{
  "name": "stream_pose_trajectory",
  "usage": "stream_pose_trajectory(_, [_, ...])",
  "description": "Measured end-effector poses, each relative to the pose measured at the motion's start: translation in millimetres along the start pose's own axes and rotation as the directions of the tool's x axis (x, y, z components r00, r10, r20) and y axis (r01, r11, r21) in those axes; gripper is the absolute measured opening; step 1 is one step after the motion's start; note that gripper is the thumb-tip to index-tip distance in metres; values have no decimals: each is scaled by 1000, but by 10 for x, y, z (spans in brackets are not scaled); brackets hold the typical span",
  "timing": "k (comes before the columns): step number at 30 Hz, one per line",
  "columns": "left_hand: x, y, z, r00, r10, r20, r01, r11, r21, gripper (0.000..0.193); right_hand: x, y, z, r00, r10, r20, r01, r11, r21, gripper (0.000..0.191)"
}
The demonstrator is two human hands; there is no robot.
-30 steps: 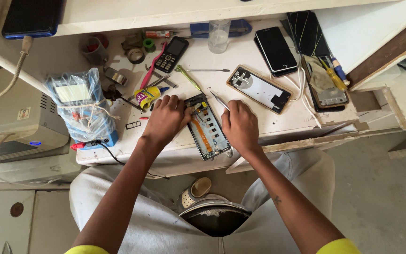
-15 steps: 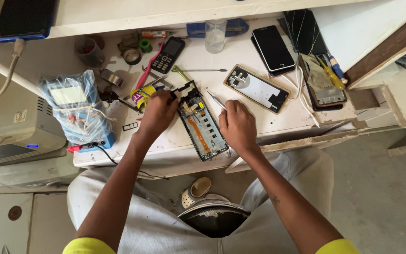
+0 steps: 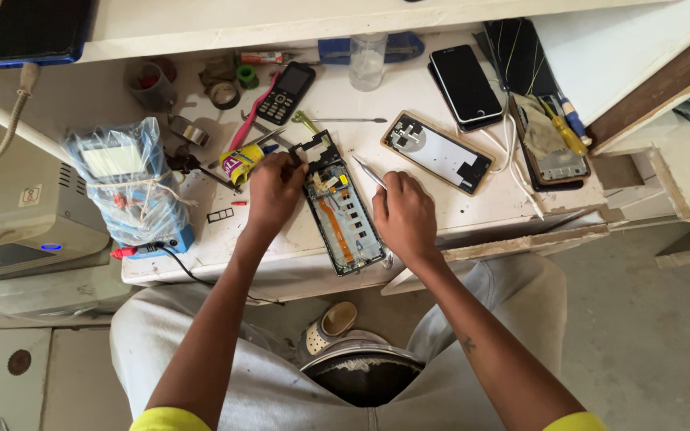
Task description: The person repairs a disassembled smartphone at a workbench. They manipulate components on the exposed phone motherboard with tweezers and a screwdriver, then use multimeter probes to test points on the board, continuing to work on the internal parts throughout the clip.
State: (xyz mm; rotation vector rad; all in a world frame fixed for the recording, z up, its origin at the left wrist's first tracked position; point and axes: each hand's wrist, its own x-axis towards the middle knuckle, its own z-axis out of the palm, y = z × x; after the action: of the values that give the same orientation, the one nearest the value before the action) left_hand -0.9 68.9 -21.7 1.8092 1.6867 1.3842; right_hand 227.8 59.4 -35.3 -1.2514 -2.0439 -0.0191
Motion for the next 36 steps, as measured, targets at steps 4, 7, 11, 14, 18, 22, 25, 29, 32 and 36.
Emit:
stream_pose_trajectory(4, [-18,20,21,998,38,-40,-37,999,9,16,-6,9,6,1000,-3,-5,3,1000,0,12])
stream_pose_trajectory(7, [-36,22,26,996,63,-59,-59,996,71,17,-10,15,16,1000,1,4,-1,1000,-12,12])
stream_pose_trajectory(11, [-48,22,34,997,48,-61,-42,994,100,20,-7,15,19,1000,-8,-5,8,1000,-13,12])
stream_pose_trajectory(14, [-54,18,44,996,67,-65,-58,990,129,22,-9,13,11,1000,2,4,-2,1000,-2,12])
stream_pose_trajectory(18, [-72,4,51,997,52,-56,-43,986,163,23,-7,15,10,1000,-5,0,5,1000,-7,11])
stream_pose_trajectory(22, [-85,-7,62,994,82,-72,-68,983,171,22,-11,20,6,1000,-19,-14,19,1000,-6,11])
stream_pose_trajectory(25, [-83,-9,63,995,75,-71,-63,986,154,23,-9,20,3,1000,-22,-18,22,1000,8,11])
stream_pose_trajectory(29, [-81,4,60,993,80,-92,-67,989,133,22,-4,21,-2,1000,-15,-9,15,1000,1,12])
stream_pose_trajectory(32, [-78,17,52,994,47,-101,-39,995,89,23,1,21,0,1000,-15,-6,15,1000,0,11])
stream_pose_trajectory(36, [-85,19,39,996,-17,-92,21,999,33,22,-2,20,-9,1000,-16,-4,16,1000,10,10])
